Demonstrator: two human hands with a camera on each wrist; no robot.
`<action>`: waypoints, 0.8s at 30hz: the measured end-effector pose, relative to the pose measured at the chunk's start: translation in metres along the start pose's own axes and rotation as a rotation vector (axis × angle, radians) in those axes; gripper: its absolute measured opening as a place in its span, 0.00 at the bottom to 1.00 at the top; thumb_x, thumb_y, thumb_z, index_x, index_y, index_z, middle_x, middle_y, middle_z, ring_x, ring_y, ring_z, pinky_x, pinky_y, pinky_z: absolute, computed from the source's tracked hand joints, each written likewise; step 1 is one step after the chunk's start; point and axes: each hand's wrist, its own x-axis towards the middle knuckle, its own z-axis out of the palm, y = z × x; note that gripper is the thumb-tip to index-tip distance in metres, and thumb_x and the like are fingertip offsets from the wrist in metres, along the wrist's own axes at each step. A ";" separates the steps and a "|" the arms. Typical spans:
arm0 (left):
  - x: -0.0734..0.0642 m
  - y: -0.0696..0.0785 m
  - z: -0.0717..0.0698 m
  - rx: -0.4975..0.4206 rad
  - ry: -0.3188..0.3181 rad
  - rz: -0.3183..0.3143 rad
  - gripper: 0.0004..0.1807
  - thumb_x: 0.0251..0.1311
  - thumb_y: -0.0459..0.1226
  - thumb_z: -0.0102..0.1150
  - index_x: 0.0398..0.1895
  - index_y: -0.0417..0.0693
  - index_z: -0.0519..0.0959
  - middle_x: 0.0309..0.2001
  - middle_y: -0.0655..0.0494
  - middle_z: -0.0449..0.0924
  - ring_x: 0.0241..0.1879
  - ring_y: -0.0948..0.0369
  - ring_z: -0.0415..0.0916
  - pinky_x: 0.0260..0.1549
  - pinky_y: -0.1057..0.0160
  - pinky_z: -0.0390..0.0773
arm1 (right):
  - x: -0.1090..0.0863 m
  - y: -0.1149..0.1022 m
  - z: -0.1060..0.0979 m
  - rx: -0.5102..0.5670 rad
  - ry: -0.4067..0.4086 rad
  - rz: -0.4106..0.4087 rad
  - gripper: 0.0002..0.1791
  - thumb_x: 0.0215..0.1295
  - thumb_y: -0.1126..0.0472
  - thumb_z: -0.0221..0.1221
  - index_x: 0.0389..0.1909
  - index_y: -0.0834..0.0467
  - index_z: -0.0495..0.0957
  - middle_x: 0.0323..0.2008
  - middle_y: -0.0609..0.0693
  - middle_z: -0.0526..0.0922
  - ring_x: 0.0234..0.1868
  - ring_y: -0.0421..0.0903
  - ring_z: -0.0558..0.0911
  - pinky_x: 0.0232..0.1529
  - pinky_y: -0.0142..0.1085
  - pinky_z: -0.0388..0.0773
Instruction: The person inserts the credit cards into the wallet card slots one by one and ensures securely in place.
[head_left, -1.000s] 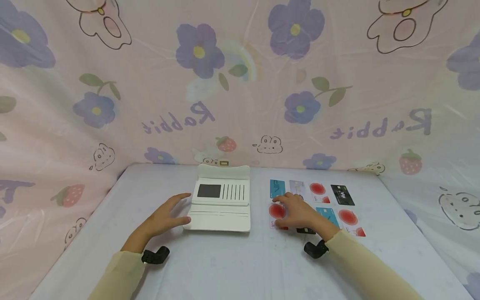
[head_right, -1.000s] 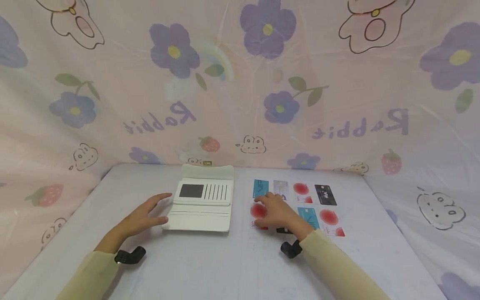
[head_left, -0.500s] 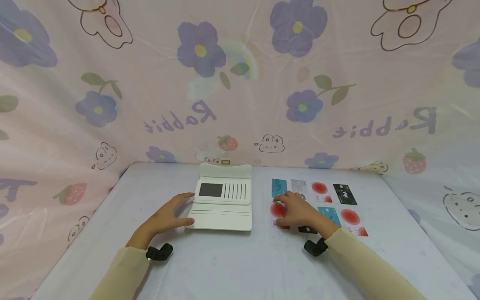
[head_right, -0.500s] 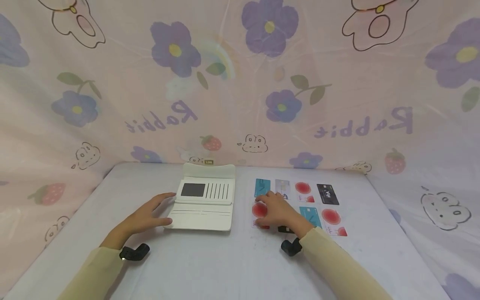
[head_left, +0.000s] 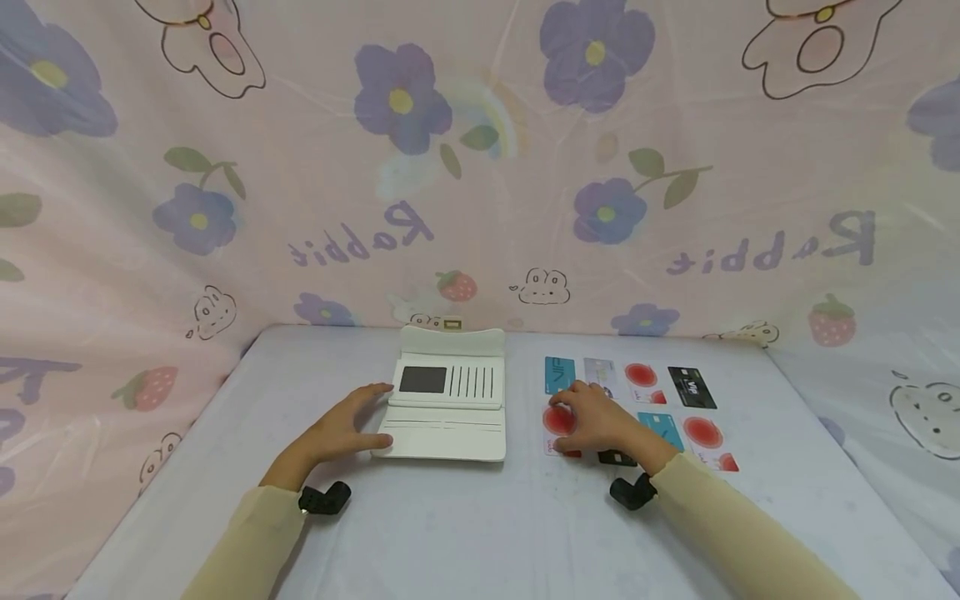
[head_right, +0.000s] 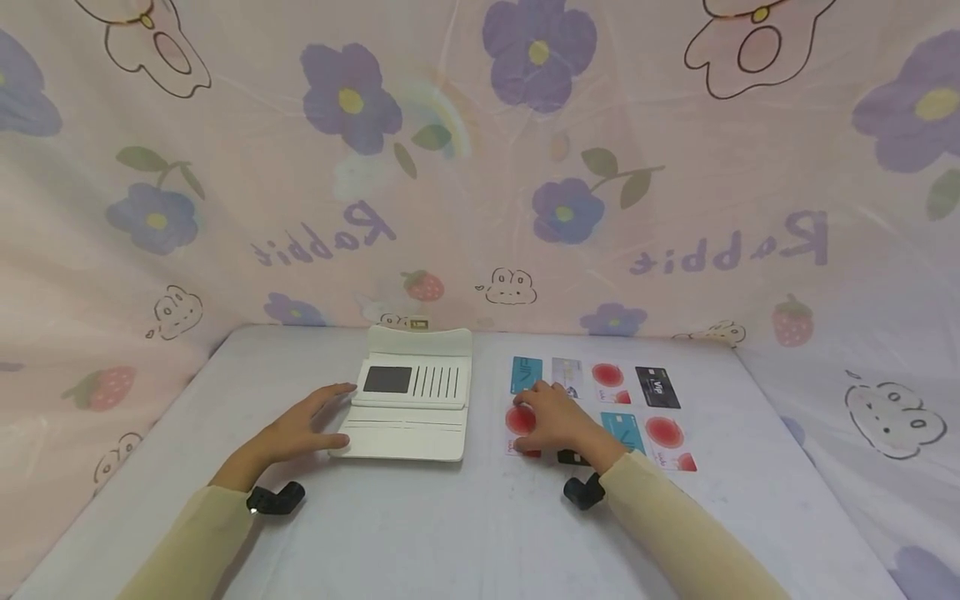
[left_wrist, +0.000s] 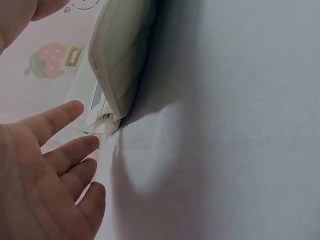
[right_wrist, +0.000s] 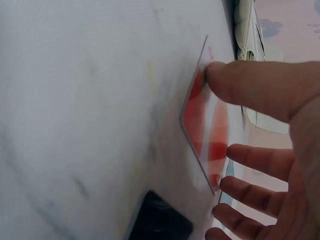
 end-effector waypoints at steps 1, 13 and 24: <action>0.001 0.000 0.000 0.000 -0.002 -0.002 0.48 0.47 0.52 0.70 0.71 0.50 0.61 0.72 0.40 0.58 0.72 0.39 0.52 0.67 0.34 0.54 | 0.000 0.000 0.000 -0.001 -0.001 0.002 0.33 0.42 0.47 0.74 0.53 0.51 0.78 0.50 0.53 0.76 0.49 0.51 0.71 0.46 0.48 0.81; 0.005 0.000 0.000 -0.003 -0.029 -0.034 0.48 0.45 0.51 0.71 0.71 0.50 0.61 0.72 0.39 0.57 0.72 0.39 0.51 0.68 0.35 0.53 | 0.003 -0.001 0.000 0.007 -0.012 0.027 0.33 0.41 0.47 0.75 0.52 0.50 0.79 0.50 0.51 0.76 0.49 0.49 0.71 0.44 0.44 0.82; 0.007 0.000 0.001 -0.020 -0.055 -0.036 0.48 0.44 0.51 0.72 0.70 0.48 0.62 0.73 0.40 0.57 0.73 0.39 0.51 0.69 0.37 0.53 | 0.004 -0.001 0.001 0.010 -0.005 0.007 0.32 0.40 0.48 0.75 0.50 0.52 0.78 0.49 0.50 0.77 0.49 0.49 0.72 0.45 0.45 0.81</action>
